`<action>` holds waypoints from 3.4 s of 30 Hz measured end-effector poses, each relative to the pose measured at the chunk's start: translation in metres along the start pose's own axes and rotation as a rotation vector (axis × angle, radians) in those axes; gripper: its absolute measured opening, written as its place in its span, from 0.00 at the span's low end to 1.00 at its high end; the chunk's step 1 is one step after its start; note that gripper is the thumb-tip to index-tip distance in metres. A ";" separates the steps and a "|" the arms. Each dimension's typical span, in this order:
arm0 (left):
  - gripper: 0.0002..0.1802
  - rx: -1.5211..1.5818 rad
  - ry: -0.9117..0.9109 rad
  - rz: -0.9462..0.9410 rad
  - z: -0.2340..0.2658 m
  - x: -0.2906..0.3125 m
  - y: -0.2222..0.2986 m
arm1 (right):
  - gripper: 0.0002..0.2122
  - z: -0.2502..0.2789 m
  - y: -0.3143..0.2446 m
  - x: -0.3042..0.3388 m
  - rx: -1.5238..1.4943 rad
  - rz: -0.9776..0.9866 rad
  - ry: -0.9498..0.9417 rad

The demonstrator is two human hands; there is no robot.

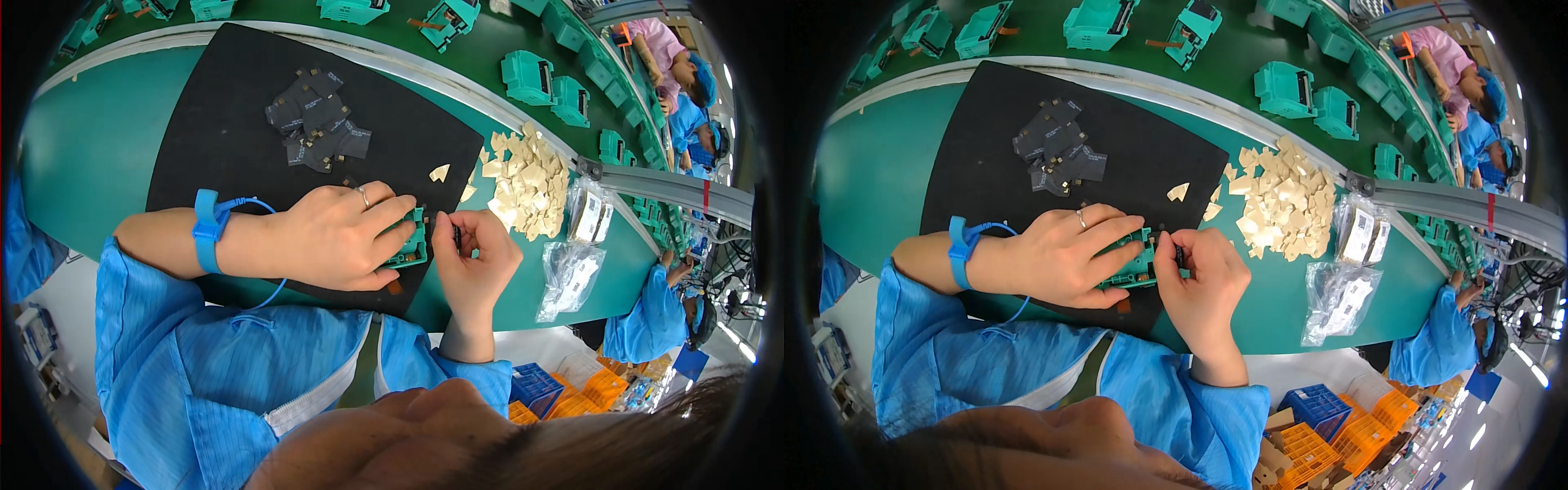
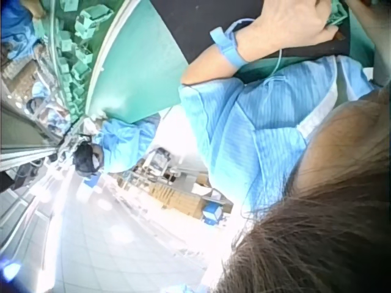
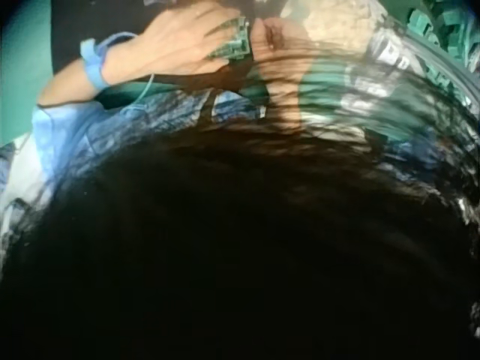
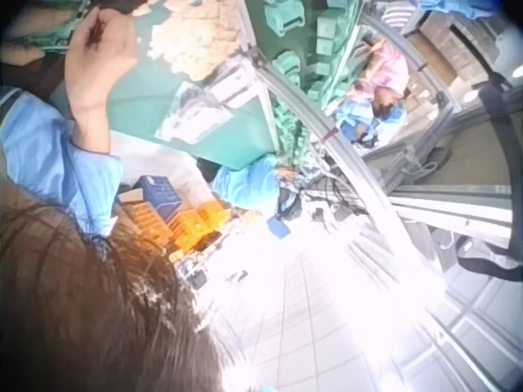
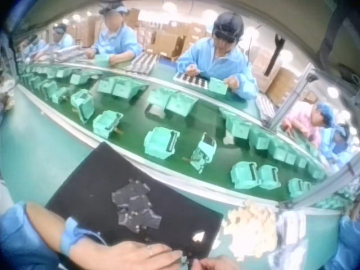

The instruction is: The person assembles electronic components onto green plastic housings by hand.

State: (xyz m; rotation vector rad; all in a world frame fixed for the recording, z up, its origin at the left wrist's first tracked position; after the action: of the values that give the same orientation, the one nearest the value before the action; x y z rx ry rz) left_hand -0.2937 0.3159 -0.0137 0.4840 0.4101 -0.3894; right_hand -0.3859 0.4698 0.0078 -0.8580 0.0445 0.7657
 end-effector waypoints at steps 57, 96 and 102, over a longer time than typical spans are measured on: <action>0.33 0.465 0.189 0.059 -0.018 0.010 -0.006 | 0.03 0.011 -0.002 -0.002 -0.450 -0.248 -0.137; 0.30 0.492 0.212 -0.012 -0.024 0.024 -0.015 | 0.08 -0.004 -0.002 0.014 -0.370 -0.102 -0.142; 0.29 0.481 0.216 -0.010 -0.024 0.024 -0.016 | 0.09 -0.005 -0.003 0.013 -0.316 -0.024 -0.100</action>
State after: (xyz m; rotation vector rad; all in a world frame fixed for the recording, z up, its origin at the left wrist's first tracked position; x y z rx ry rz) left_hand -0.2873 0.3093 -0.0502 0.9981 0.5293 -0.4486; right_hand -0.3730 0.4732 0.0021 -1.1160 -0.1794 0.8044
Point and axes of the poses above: each hand's wrist, its own x-axis away from the middle knuckle, its own z-axis out of the back of the hand, y = z × x, the point moved 1 cm from there along -x, towards the middle knuckle, and after that the axes turned 1 degree about z, right-handed, at the moved point
